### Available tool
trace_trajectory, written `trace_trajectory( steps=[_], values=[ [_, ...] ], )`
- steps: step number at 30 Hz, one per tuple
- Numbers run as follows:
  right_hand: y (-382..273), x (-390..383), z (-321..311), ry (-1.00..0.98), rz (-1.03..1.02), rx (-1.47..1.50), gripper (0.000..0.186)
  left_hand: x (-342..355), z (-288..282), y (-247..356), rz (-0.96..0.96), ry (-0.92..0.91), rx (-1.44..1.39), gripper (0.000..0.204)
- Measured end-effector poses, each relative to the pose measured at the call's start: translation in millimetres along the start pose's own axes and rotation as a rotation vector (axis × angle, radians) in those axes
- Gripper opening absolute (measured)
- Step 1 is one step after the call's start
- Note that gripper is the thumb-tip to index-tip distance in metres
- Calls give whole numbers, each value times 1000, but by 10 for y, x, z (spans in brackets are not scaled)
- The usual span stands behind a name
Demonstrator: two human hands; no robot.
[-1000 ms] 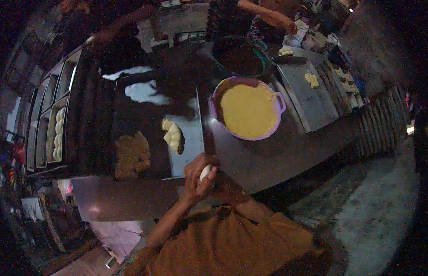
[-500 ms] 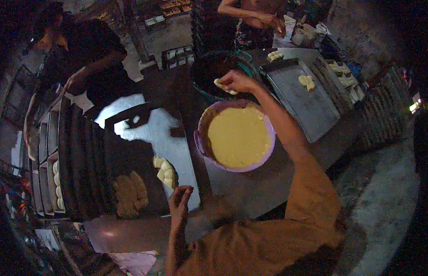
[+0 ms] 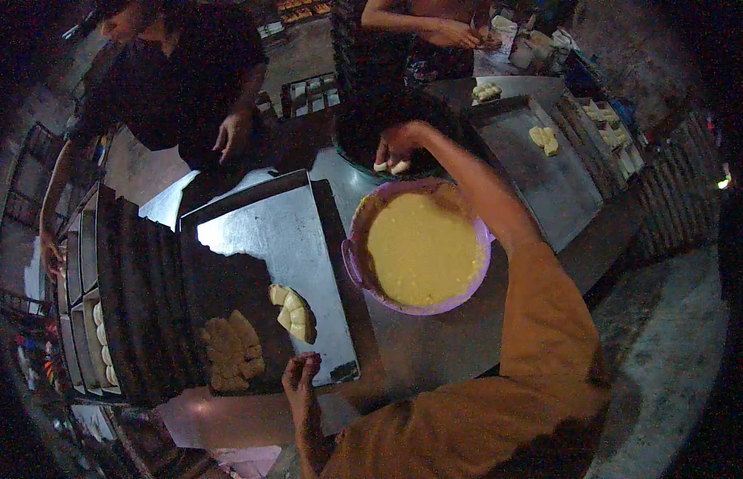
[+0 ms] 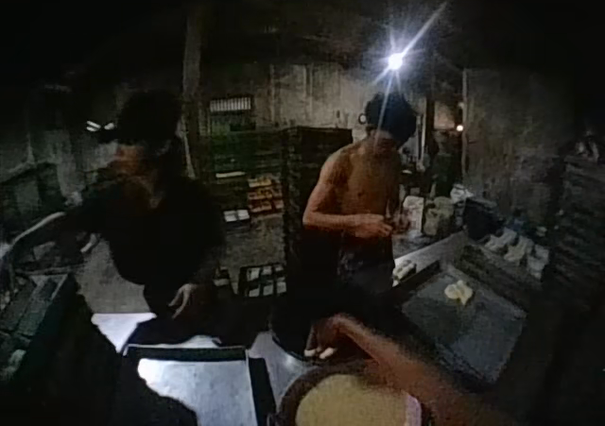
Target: The person shapes dough into balls by hand, places some into metal pans, and dips others into a bowl of yellow liquid before arranging them on metal trays.
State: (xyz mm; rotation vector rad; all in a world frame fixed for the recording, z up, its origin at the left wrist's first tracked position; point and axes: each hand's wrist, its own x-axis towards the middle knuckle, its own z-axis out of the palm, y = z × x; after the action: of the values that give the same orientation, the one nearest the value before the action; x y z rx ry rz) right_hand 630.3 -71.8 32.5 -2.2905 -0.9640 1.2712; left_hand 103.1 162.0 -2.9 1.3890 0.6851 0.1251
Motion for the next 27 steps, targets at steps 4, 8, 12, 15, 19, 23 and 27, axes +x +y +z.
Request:
trace_trajectory(
  steps=[4,8,12,15,19,23,27],
  values=[
    [36,-204,39,119,-32,86,40,13,178,273,45,29,19,15],
    [-161,-541,80,195,-178,74,35,41,153,323,38,-37,-21,16],
    [-519,-873,705,169,-464,854,48,4,407,345,-38,-150,-303,18],
    [-1241,-1208,1557,220,-674,971,56,-4,775,414,-198,-425,-560,42],
    [-1719,-1679,2604,240,-715,1264,70,-212,1076,559,-315,-515,-749,49],
    [-1812,-1867,3201,339,-649,1366,70,-570,1005,608,-335,-472,-764,38],
    [-1727,-1861,3541,601,-614,1437,62,-577,840,370,-243,-557,-766,35]
  ],
)
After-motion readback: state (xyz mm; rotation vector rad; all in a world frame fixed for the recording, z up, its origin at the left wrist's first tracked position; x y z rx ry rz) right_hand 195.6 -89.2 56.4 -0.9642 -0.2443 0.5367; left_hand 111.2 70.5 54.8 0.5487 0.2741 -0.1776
